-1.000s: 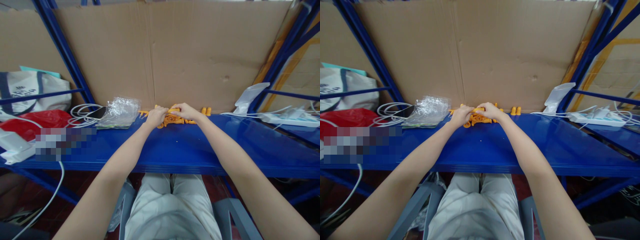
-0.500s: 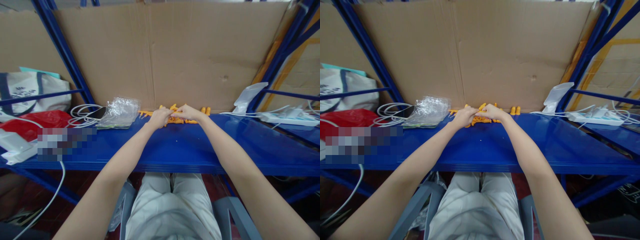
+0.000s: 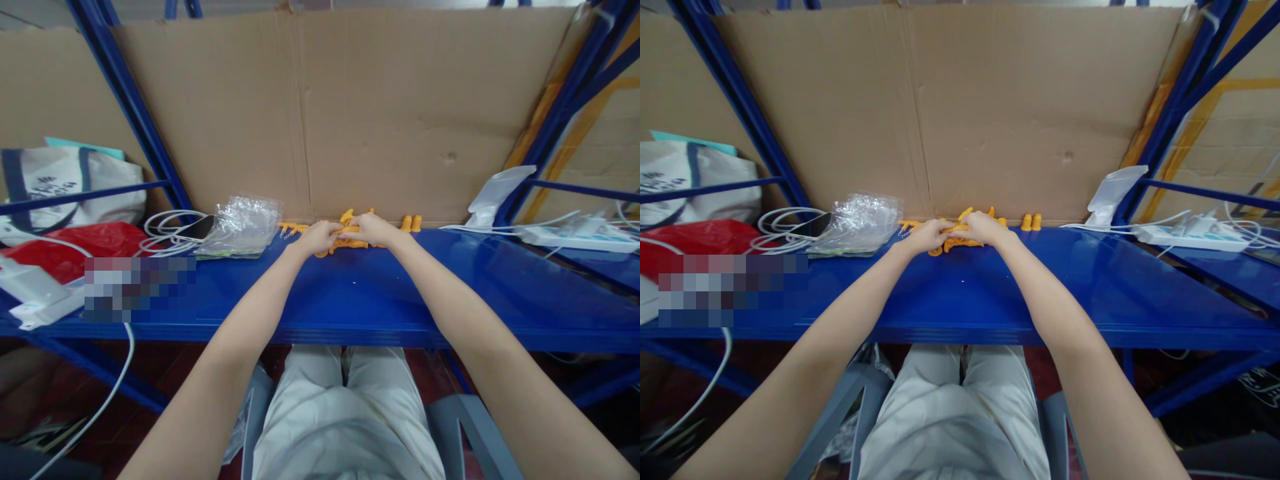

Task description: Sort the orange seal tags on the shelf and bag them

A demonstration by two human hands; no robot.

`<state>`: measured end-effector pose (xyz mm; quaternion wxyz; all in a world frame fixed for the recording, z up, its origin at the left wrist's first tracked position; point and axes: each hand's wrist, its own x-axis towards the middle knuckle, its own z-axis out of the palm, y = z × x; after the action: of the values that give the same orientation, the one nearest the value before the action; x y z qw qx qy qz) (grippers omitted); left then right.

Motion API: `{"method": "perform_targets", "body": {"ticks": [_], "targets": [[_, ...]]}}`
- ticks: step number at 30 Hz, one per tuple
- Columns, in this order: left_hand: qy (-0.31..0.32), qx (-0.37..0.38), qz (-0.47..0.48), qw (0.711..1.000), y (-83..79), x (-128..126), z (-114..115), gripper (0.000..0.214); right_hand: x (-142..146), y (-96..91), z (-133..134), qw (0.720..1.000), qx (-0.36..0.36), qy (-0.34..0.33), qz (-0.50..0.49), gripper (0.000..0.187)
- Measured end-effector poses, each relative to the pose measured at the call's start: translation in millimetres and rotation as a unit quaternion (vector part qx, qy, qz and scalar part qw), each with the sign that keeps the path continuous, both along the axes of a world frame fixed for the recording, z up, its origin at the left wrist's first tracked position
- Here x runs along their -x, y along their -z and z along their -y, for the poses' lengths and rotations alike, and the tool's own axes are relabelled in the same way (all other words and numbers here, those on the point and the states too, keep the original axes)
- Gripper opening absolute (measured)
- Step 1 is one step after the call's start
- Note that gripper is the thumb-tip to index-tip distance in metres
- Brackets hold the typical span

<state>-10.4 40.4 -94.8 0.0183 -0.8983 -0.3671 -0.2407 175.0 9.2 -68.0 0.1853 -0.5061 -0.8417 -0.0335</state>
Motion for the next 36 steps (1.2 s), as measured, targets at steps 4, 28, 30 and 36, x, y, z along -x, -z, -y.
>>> {"method": "perform_targets", "body": {"ticks": [4, 28, 30, 36], "targets": [[0.021, 0.026, 0.005, 0.999, 0.8, 3.4, -8.0, 0.02, 4.5, 0.7, 2.9, 0.999, -0.029, 0.019, 0.04, 0.042], [-0.069, -0.008, -0.05, 0.996, 7.4, -4.2, 5.0, 0.027, 5.1, 6.9, 1.2, 0.991, -0.042, 0.018, 0.128, 0.026], [-0.081, -0.007, -0.046, 0.996, 6.0, -5.3, 7.0, 0.026, 6.5, 5.3, 4.6, 0.989, -0.057, 0.021, 0.137, 0.024], [-0.092, -0.015, -0.016, 0.995, 5.0, -7.3, 7.9, 0.025, 7.3, 4.0, 8.4, 0.981, -0.11, 0.026, 0.158, 0.024]]}}
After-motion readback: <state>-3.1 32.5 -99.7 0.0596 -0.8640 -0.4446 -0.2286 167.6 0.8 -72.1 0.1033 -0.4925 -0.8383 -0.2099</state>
